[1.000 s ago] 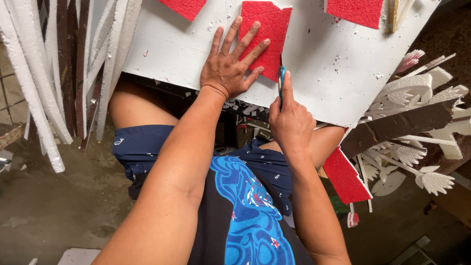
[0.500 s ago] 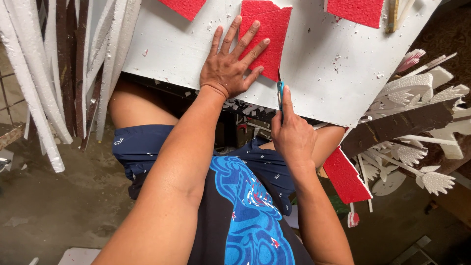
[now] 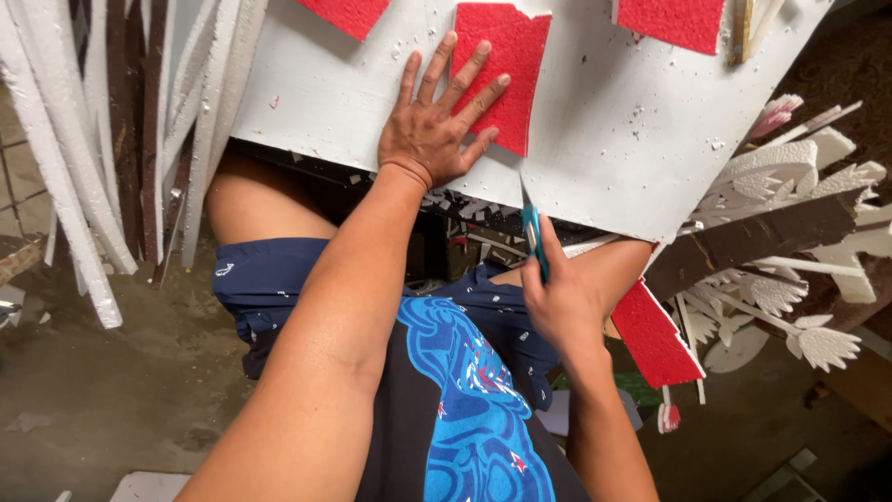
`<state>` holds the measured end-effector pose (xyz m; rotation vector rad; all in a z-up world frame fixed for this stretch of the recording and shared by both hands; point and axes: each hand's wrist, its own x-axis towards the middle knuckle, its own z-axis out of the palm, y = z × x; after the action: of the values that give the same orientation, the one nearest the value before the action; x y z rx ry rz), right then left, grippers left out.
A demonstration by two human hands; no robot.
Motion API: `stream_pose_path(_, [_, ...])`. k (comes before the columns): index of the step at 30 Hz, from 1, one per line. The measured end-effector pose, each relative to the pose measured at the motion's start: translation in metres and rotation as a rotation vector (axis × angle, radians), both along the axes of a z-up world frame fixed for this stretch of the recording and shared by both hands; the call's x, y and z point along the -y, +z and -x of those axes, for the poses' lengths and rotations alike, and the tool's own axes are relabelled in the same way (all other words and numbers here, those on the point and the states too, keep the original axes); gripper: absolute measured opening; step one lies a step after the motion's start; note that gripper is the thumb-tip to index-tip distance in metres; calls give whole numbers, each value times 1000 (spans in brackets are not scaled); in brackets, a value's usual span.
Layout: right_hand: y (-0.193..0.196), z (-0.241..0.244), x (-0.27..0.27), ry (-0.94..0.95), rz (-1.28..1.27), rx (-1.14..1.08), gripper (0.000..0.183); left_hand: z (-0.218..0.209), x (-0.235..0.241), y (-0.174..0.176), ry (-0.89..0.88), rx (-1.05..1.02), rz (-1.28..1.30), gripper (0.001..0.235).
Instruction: Cutting and trimming small rectangular pieces of red foam using a utility knife on a white surface.
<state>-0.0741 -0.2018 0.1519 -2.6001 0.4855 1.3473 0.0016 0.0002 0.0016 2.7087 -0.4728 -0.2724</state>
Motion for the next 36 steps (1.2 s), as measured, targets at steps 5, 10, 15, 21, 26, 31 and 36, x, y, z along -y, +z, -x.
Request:
stream_pose_path(5, [-13,2,18,-124,-301,356,57,0,0,4,-10,-12,-6,64])
stream_pose_path(10, [-51,-43,-20,-208,-364,585,59,1,0,1,-3,18,-50,65])
stream_pose_path(15, [-115,-69,-27,12,-305,872,54,2,0,-5,-2,75,-50,67])
stream_pose_path(21, [-118,-71,-34,12,-289,853,55,3,1,-6,15,126,-28,63])
stream_pose_path(26, [-120,-73,-33,29,-297,873,54,4,1,-5,12,101,-16,64])
stream_pose_path(31, [-115,-77,-34,36,-319,854,54,2,1,-4,10,84,-11,64])
stream_pose_path(36, [-115,-77,-34,23,-299,835,55,4,1,-7,21,150,-34,63])
